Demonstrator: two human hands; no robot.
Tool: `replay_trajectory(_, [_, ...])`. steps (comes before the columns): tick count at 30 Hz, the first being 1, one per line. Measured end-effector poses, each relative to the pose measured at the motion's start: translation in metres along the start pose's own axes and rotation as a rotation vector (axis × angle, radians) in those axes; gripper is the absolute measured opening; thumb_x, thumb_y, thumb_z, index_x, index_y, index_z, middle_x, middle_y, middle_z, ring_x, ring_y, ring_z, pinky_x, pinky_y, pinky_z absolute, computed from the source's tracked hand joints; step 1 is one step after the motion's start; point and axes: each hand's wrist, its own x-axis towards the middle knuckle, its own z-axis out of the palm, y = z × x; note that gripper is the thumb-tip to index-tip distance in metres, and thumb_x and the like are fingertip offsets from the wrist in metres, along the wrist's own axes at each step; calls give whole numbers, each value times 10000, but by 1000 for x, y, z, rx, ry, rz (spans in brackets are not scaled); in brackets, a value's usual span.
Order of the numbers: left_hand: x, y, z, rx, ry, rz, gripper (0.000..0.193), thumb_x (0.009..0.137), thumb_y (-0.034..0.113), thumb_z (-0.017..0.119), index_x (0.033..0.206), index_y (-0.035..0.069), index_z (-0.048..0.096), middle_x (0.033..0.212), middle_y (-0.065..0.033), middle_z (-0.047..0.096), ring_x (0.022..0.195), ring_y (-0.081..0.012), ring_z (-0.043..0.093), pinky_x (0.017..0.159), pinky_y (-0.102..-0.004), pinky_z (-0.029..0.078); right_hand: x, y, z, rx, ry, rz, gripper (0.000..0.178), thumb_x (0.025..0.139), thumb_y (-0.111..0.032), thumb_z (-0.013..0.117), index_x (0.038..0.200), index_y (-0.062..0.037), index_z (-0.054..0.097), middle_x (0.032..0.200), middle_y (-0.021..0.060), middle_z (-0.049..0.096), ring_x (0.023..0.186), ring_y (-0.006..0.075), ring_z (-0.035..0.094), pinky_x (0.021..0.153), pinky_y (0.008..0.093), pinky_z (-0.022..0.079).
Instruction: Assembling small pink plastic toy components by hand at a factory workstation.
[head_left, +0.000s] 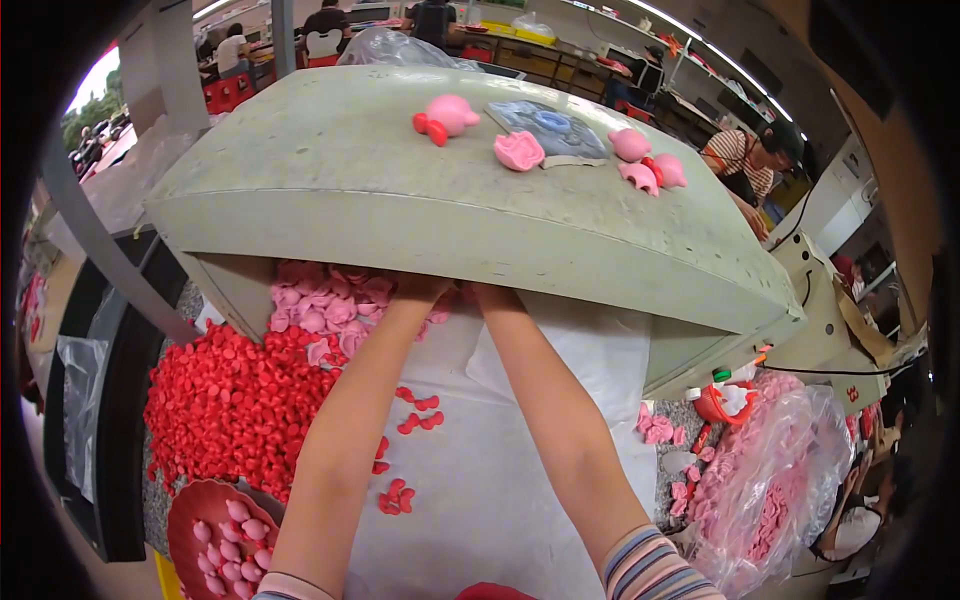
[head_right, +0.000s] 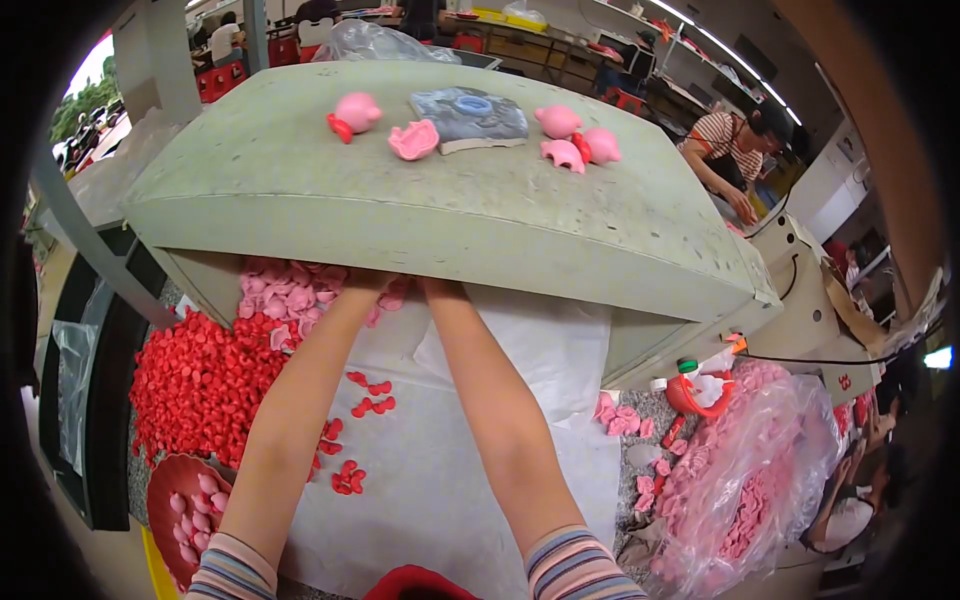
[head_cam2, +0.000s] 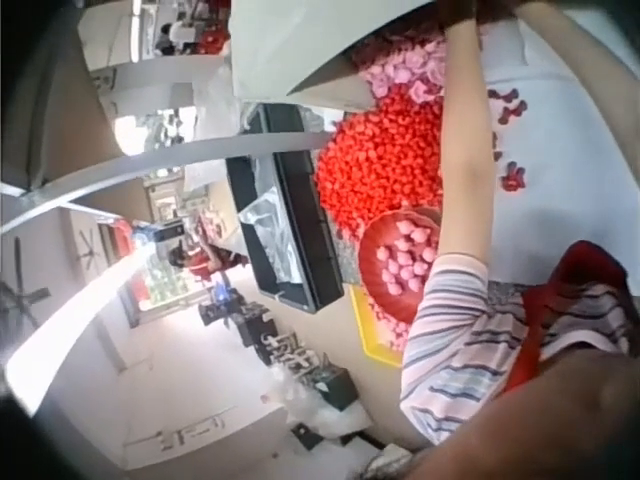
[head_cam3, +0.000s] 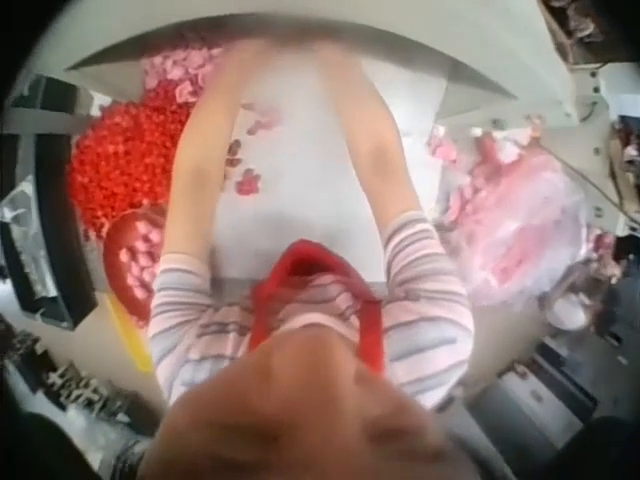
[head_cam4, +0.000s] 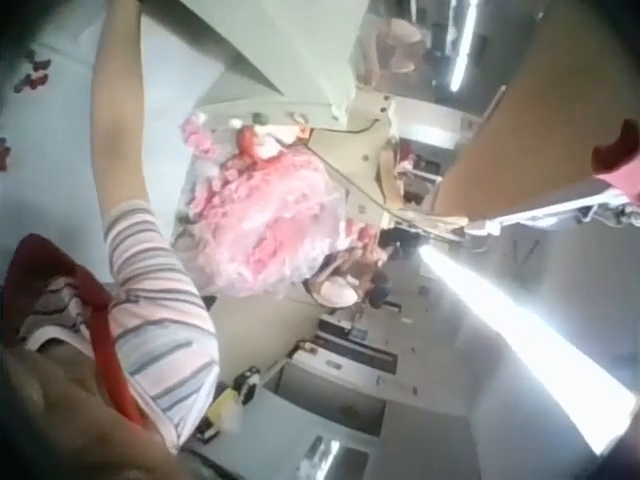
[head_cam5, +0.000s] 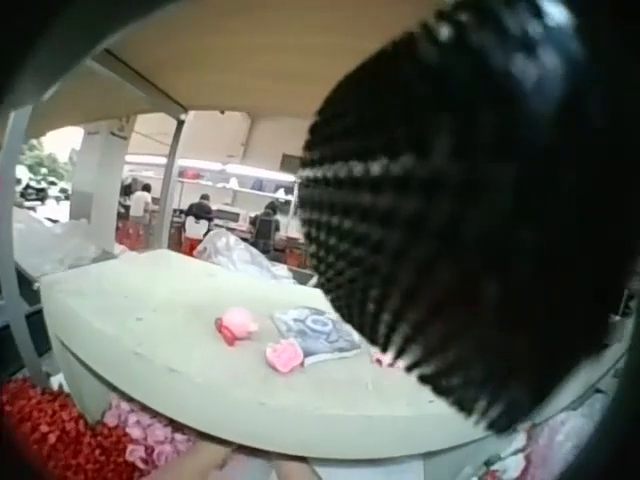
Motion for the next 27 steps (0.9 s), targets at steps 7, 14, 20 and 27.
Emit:
replay_trajectory(7, [8, 9, 16, -253, 191, -43, 443, 829, 342, 514, 1172, 62, 541, 1189, -170, 527, 1114, -306, 468, 944, -430, 353, 10, 13, -8, 307, 77, -100, 409, 910, -323, 480, 1190, -25, 466, 1168, 102, 509, 1047, 231, 492, 875, 358, 431])
replay_trajectory(14, [-9, 6, -18, -652, 166, -307, 362, 845, 253, 535, 1135, 37, 566, 1136, -150, 563, 1047, -252, 510, 897, -373, 389, -39, -7, 118, -516, 382, -212, 420, 862, -308, 526, 1161, -18, 478, 1140, 131, 526, 1048, 284, 480, 862, 392, 408])
replay_trajectory(20, [-61, 62, -84, -850, 265, -677, 294, 859, 176, 553, 1103, 15, 587, 1090, -133, 593, 989, -205, 546, 857, -324, 419, -128, -125, 135, -403, 401, 157, 293, 754, -157, 675, 990, -10, 583, 1032, 160, 547, 944, 296, 512, 823, 347, 398])
replay_trajectory(27, [-188, 211, -125, -1112, 135, -678, 225, 822, 63, 594, 1042, 24, 618, 1017, -90, 585, 971, -182, 545, 854, -278, 415, -297, -216, 98, -175, 681, 181, 242, 853, -163, 615, 1053, -38, 562, 934, 13, 572, 830, 82, 542, 703, 215, 452])
